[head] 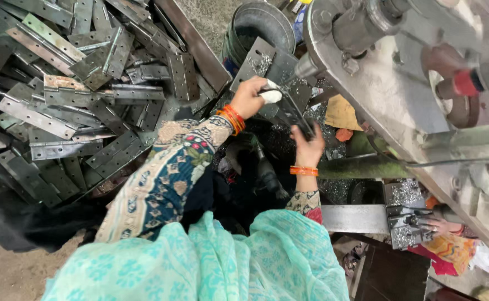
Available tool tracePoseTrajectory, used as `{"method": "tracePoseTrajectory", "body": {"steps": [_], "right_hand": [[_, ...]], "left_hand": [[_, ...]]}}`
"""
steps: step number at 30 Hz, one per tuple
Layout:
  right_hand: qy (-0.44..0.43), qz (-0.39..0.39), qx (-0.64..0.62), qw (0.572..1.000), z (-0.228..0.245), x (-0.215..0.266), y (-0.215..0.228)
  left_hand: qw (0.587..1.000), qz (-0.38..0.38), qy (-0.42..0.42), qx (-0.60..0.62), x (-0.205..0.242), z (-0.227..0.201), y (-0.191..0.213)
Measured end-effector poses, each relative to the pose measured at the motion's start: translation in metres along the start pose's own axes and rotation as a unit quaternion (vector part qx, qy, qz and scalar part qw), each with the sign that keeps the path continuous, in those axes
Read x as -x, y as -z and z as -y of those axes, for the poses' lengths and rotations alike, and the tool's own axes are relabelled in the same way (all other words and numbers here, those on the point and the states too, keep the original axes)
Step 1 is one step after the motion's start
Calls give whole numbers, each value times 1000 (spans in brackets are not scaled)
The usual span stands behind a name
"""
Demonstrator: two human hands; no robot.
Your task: The person repeatedly picks up metal brackets from a pile, places them into a press machine, and operates the lever to process them. The person then removes the processed brackets and returns them to the pile.
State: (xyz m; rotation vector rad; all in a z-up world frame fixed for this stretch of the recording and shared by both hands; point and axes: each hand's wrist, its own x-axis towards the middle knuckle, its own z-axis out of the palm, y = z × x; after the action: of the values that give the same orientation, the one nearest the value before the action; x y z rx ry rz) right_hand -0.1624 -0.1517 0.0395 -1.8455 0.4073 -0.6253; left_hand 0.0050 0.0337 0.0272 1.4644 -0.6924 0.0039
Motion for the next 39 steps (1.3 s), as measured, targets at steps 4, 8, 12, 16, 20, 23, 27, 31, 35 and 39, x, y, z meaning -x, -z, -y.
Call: {"method": "tracePoseTrajectory", "body": {"steps": [4, 8, 12, 16, 20, 23, 27, 31, 35, 39], "right_hand": [[183, -58, 280, 941, 5, 0, -7], [186, 88, 414, 887, 4, 6, -38], [115, 180, 436, 874, 5, -2, -64], [169, 225, 389, 877, 9, 0, -56], [138, 232, 399, 877, 16, 25, -34], [47, 263, 449, 852, 21, 63, -24], [-108, 287, 523, 795, 26, 114, -39], [-144, 293, 534, 780, 37, 112, -45], [-85, 309, 530, 785, 37, 79, -31], [-102, 309, 545, 773, 15, 84, -32]], "left_hand": [[915, -57, -42, -397, -10, 18, -7], [911, -3, -11, -411, -3, 16, -3], [876, 155, 11, -457, 14, 10, -4], [848, 204, -44, -487, 29, 16, -11], [806, 237, -45, -541, 25, 25, -13], [793, 256, -50, -551, 18, 29, -12], [812, 245, -44, -528, 12, 27, -7], [798, 281, -28, -533, 3, 20, -2], [783, 296, -43, -546, -6, 22, -5], [780, 293, -52, -550, -6, 30, -5]]}}
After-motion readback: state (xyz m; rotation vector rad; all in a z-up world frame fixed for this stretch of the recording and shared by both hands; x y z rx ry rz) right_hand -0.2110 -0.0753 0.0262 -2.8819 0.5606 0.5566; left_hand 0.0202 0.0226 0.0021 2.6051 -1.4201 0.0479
